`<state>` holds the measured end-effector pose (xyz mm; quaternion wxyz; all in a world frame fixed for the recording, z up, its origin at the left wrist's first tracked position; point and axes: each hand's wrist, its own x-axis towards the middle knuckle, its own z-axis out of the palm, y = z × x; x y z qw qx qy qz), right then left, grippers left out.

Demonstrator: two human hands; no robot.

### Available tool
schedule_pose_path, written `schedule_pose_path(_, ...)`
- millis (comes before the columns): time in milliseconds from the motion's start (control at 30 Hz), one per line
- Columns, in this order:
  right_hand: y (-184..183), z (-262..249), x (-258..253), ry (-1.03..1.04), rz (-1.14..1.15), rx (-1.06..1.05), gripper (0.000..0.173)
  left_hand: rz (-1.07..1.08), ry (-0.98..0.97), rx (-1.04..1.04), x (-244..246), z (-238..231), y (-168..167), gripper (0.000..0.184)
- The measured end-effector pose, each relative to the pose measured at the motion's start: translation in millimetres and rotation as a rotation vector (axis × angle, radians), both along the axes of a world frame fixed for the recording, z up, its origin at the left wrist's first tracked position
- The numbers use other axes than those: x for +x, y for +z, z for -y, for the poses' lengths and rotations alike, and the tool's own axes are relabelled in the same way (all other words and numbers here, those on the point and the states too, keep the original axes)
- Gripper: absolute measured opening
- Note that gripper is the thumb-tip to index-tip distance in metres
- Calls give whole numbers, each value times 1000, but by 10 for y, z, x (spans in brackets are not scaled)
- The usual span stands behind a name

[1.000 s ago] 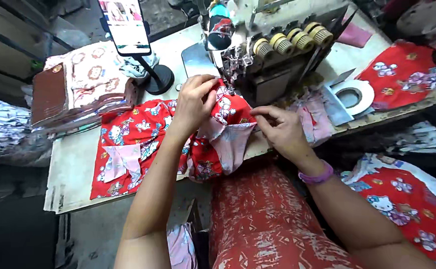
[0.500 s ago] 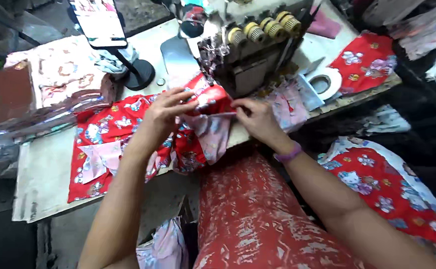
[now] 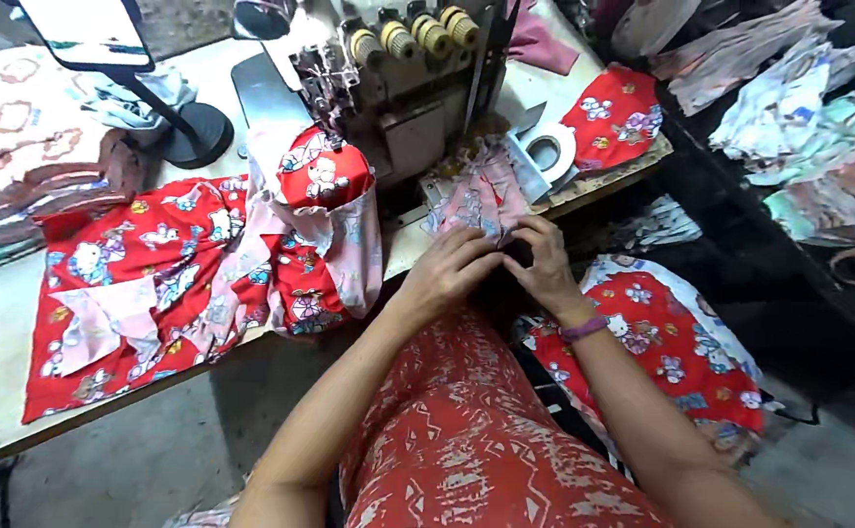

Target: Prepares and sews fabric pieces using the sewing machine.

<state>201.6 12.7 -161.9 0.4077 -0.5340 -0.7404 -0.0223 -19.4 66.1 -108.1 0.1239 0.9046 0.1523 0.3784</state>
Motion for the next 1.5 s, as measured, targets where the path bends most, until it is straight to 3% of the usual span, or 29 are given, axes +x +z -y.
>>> schedule_pose_path(100, -22, -104, 88, 8, 25, 37, 11, -106, 58, -68, 168, -203, -141, 18)
schedule_pose_path(200, 212, -172, 179, 100, 42, -61, 17, -97, 89, -96, 145, -255, -165, 18)
schedule_pose_path(333, 911, -329, 262, 110, -10, -328, 28, -73, 81, -215, 133, -221, -125, 17)
schedule_pose_path(433, 1508, -469, 197, 149, 100, -288, 26, 43, 183, -372, 163, -45, 135, 19)
schedule_pose_path(500, 1810, -386, 51, 247, 206, -213, 23, 144, 273, -641, 150, 115, 437, 28)
schedule_pose_path(567, 1924, -210, -177, 334, 283, -187, 20, 221, 213, -1193, 96, 179, 675, 56)
schedule_pose_path(600, 1893, -95, -307, 369, 307, -184, 19, 300, 167, -1449, 77, 174, 698, 61)
schedule_pose_path(667, 1680, 156, -554, 446, 300, -195, 16, 438, 168, -1738, 22, 193, 645, 43)
schedule_pose_path(733, 1377, 373, -671, 524, 209, -277, 21, 555, 169, -1809, -73, 277, 513, 22)
schedule_pose_path(800, 1156, 520, -643, 525, 6, -462, 31, 624, 168, -1807, -187, 384, 415, 20)
schedule_pose_path(900, 949, 551, -641, 266, -335, -691, 38, 611, 187, -1712, -386, 561, 368, 20)
schedule_pose_path(1067, 830, 324, -1043, 200, -1074, -896, 15, 527, 94, -1571, -548, 798, 325, 26)
schedule_pose_path(1167, 844, 277, -1202, 188, -1143, -872, 11, 563, 309, -1457, -708, 885, 255, 48)
schedule_pose_path(1267, 845, 278, -1266, 171, -1218, -868, 12, 620, 588, -1025, -787, 991, 70, 24)
schedule_pose_path(1300, 847, 277, -1287, 173, -1254, -862, 14, 636, 591, -857, -777, 1014, 28, 15)
schedule_pose_path(1367, 858, 291, -1338, 192, -1319, -842, 20, 614, 529, -676, -704, 1040, 32, 16)
schedule_pose_path(1500, 869, 364, -1384, 278, -1276, -873, 19, 628, 495, -791, -516, 1020, 43, 29)
